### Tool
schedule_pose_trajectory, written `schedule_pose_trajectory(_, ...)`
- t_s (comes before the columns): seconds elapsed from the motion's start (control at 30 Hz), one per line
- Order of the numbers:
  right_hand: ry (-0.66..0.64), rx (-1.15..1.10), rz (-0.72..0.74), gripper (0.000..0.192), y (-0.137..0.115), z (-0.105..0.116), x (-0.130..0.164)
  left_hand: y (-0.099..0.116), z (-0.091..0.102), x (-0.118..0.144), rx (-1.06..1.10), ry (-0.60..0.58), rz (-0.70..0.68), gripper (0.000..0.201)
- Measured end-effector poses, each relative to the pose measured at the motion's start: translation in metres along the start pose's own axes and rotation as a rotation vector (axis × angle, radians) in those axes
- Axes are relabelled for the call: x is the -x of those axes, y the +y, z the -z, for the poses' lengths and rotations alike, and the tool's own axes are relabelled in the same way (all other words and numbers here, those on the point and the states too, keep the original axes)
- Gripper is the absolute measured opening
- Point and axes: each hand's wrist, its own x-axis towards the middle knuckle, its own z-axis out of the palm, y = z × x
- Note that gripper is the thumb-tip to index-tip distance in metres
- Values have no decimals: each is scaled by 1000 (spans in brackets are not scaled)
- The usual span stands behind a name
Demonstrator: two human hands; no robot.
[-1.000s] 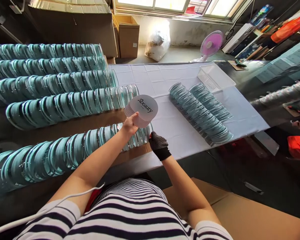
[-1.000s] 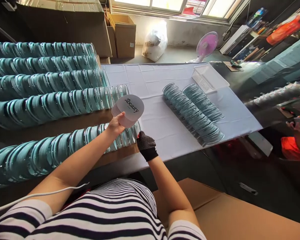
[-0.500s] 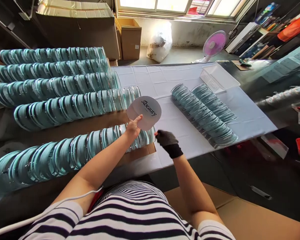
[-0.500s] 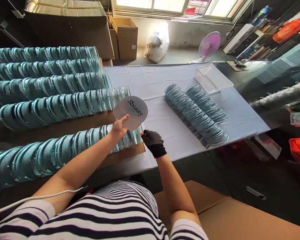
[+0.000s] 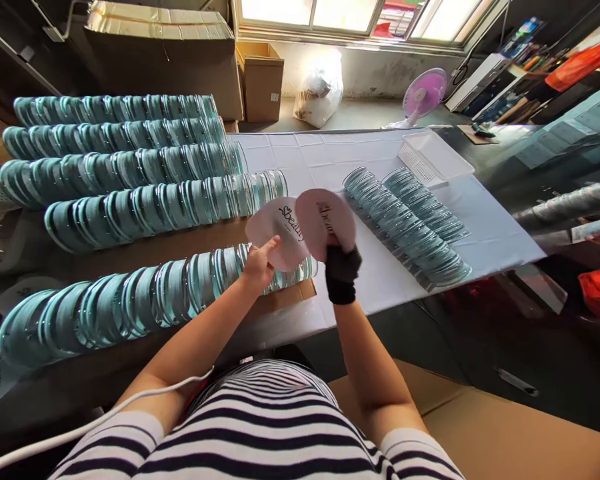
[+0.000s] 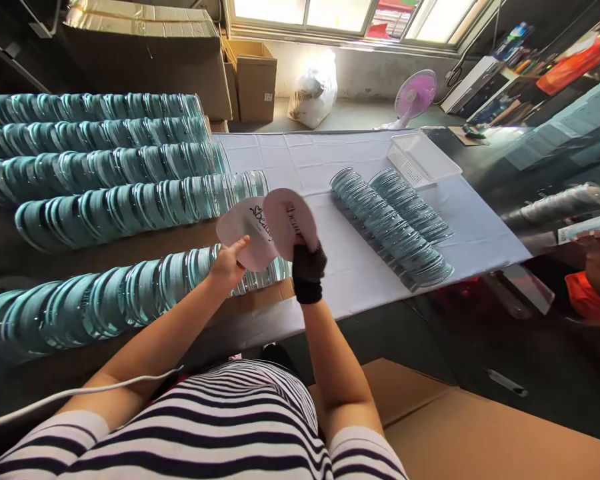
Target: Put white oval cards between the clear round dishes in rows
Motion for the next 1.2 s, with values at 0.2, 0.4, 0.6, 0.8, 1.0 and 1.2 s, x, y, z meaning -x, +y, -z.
schedule_pose_trajectory(0.2, -143, 307, 174, 40, 54, 38, 68, 19, -4, -33, 132, 34, 3, 39)
schedule_pose_trajectory(0.4, -430, 518, 198, 31, 32, -5, 89, 17, 4, -43, 155, 17, 105, 34)
schedule_pose_trajectory(0.6, -475, 482, 166, 32, 6, -32, 53, 16, 2, -40, 144, 49, 55, 32)
schedule_pose_trajectory(0.8, -432, 265, 217, 25, 21, -25, 68, 15, 5, -40, 139, 44, 66, 33)
schedule_pose_trajectory(1.0, -416, 252, 168, 25, 19, -34, 69, 14, 7, -41, 140, 33, 64, 40)
schedule_pose_trajectory(1.2, -473, 418, 221, 27, 11, -56, 50, 13, 5, -39, 125, 25, 57, 40)
